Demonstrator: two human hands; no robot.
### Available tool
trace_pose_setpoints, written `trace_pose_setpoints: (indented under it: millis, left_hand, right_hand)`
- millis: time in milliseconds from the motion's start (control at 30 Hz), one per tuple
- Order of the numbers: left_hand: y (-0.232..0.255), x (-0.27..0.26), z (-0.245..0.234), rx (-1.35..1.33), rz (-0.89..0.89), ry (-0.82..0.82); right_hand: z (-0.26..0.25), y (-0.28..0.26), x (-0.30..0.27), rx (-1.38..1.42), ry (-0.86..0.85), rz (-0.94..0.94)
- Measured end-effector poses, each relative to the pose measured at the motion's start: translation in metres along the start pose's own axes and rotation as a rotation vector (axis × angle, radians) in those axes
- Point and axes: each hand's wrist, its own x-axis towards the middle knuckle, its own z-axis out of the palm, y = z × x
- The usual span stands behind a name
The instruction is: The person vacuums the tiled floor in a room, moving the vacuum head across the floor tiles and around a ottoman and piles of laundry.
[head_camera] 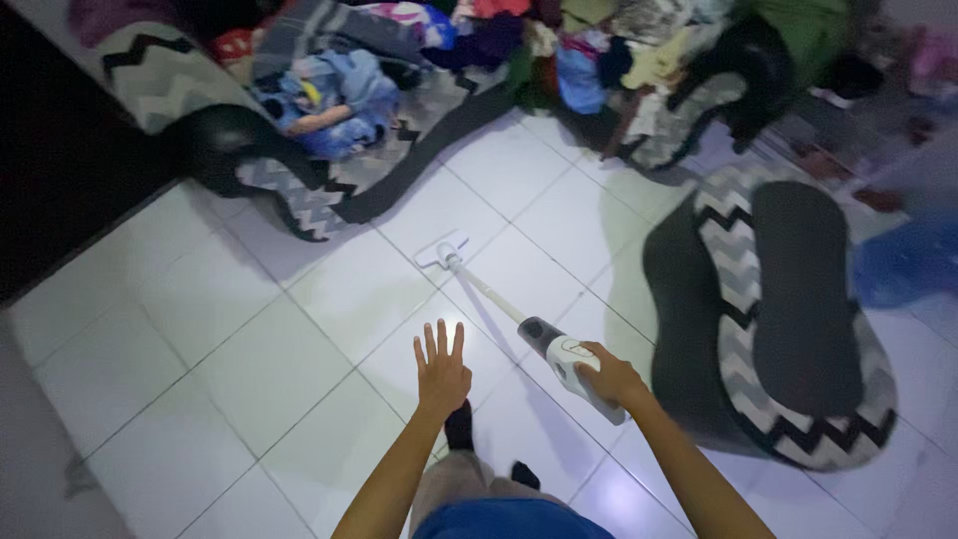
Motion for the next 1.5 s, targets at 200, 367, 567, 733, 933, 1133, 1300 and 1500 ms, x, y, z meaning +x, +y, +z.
trace_pose_setpoints:
  millis: [200,367,567,733,933,1133,1300,1500]
  left_hand:
    - [0.084,-0.02,0.036,0.042,0.125,-0.078]
    - [0.137,-0.046,0.052,0.044,0.237,-0.088]
    - [0.187,-0.051,0.066,0.031,0.37,-0.102]
    - [0.219,-0.05,0.071,0.004,0.452,-0.149]
    - [0.24,-0.04,0.069,0.027,0.502,-0.212]
    - [0.222,-0.02,0.055,0.036,0.492,-0.247]
    - [0.185,0.014,0.038,0.108,0.453,-0.225]
    - [0.124,0.051,0.012,0.166,0.392,-0.21]
  right_hand:
    - [0.013,0.143,-0.037,0.03,0.109,-0.03]
    - [0.027,0.228,-0.104,0.035,0.141,0.092]
    - [0.042,0.289,-0.21,0.21,0.174,0.267]
    - [0.061,0.312,-0.264,0.339,0.19,0.394]
    - [0.069,0.297,-0.278,0.489,0.172,0.51]
    - [0.071,0.272,-0.23,0.565,0.192,0.463]
    - [0.066,0.253,-0.16,0.515,0.269,0.364]
    - [0.046,0.222,-0.071,0.506,0.333,0.337]
